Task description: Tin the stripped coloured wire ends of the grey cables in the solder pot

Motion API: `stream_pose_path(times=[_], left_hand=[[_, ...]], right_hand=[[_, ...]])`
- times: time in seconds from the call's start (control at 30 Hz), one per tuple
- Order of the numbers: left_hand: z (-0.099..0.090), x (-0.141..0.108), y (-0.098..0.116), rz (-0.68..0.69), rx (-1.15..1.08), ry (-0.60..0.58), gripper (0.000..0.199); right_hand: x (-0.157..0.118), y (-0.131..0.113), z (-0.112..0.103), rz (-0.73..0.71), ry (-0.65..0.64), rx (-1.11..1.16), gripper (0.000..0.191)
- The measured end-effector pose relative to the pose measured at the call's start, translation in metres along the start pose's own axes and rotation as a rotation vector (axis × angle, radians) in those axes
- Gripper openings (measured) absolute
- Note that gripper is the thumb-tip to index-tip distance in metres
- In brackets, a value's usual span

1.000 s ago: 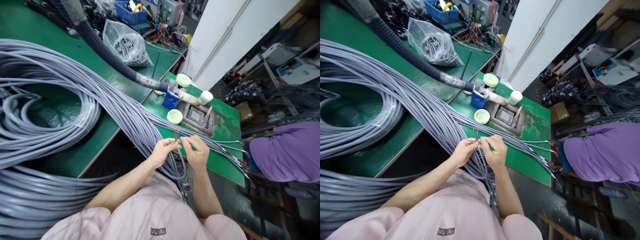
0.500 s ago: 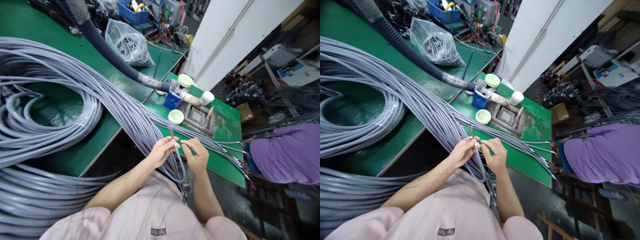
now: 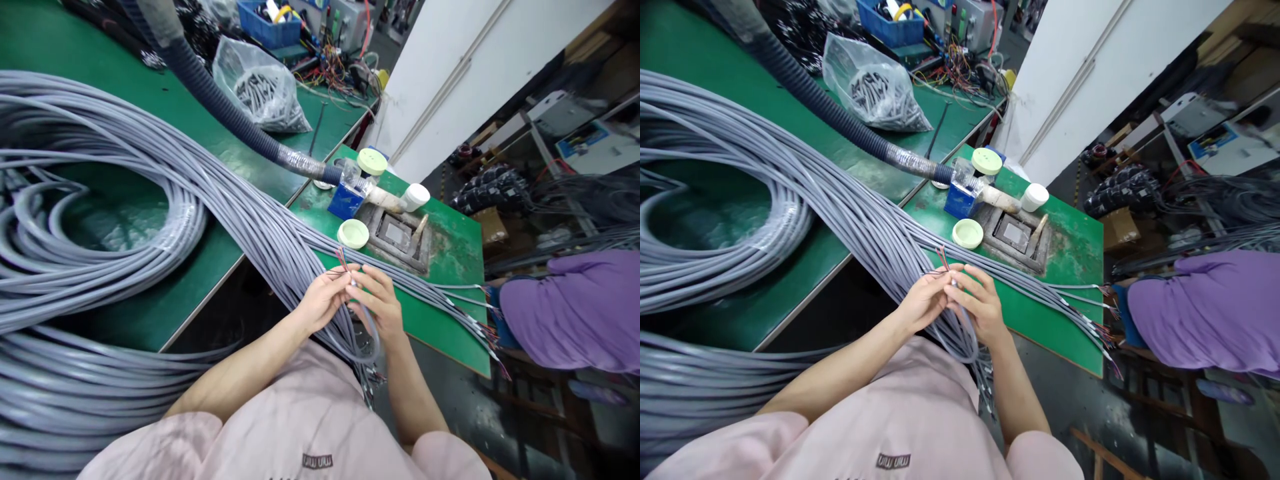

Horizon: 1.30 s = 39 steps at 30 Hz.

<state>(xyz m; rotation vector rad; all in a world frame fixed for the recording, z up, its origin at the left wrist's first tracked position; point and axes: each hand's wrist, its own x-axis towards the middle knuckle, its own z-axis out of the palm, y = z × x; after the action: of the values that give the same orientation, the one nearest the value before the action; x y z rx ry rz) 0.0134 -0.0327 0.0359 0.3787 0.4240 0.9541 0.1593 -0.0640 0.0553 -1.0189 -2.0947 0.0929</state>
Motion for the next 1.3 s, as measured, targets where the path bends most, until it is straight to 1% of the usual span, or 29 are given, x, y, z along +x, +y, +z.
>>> stream_pose_path(times=[0.03, 0.1, 0.23, 0.3, 0.37, 0.43, 0.57, 0.67, 0.77, 0.9, 1.0, 1.1, 1.17, 1.23, 1.3], left_hand=[[-0.001, 0.0, 0.001, 0.044, 0.072, 0.012, 0.039], [-0.004, 0.001, 0.005, 0.191, 0.27, 0.043, 0.043], [-0.016, 0.002, 0.016, 0.595, 0.765, 0.166, 0.034], [-0.025, 0.006, 0.019, 0.749, 0.984, 0.211, 0.03], [-0.034, 0.011, 0.018, 0.828, 1.146, 0.224, 0.029], [-0.043, 0.017, 0.015, 0.863, 1.263, 0.205, 0.028], [-0.054, 0.023, 0.006, 0.902, 1.374, 0.134, 0.026], [-0.057, 0.023, 0.003, 0.946, 1.387, 0.14, 0.025], [-0.057, 0.023, 0.003, 0.948, 1.368, 0.13, 0.024], [-0.056, 0.022, 0.006, 0.873, 1.34, 0.138, 0.019], [-0.053, 0.019, 0.009, 0.853, 1.282, 0.146, 0.014], [-0.044, 0.015, 0.012, 0.832, 1.105, 0.192, 0.011], [-0.037, 0.013, 0.015, 0.765, 0.901, 0.235, 0.011], [-0.029, 0.011, 0.018, 0.614, 0.657, 0.25, 0.013], [-0.024, 0.01, 0.022, 0.445, 0.438, 0.234, 0.015]], right_hand=[[0.002, 0.004, -0.002, 0.008, 0.035, 0.018, 0.032], [0.008, 0.012, -0.009, 0.06, 0.121, 0.033, 0.031], [0.024, 0.029, -0.023, 0.239, 0.272, 0.004, 0.024], [0.032, 0.039, -0.026, 0.3, 0.293, 0.005, 0.02], [0.04, 0.049, -0.025, 0.347, 0.288, -0.002, 0.018], [0.046, 0.06, -0.022, 0.393, 0.278, -0.012, 0.018], [0.06, 0.081, -0.013, 0.424, 0.253, 0.018, 0.018], [0.07, 0.089, -0.007, 0.418, 0.231, 0.046, 0.016], [0.074, 0.083, -0.007, 0.393, 0.215, 0.045, 0.015], [0.068, 0.052, -0.014, 0.3, 0.143, 0.033, 0.018], [0.054, 0.027, -0.019, 0.163, 0.121, 0.074, 0.018], [0.039, 0.012, -0.02, 0.046, 0.157, 0.041, 0.019], [0.03, 0.006, -0.021, 0.007, 0.145, -0.008, 0.02], [0.024, 0.004, -0.022, -0.03, 0.108, -0.029, 0.021], [0.02, 0.003, -0.024, -0.063, 0.085, -0.025, 0.024]])
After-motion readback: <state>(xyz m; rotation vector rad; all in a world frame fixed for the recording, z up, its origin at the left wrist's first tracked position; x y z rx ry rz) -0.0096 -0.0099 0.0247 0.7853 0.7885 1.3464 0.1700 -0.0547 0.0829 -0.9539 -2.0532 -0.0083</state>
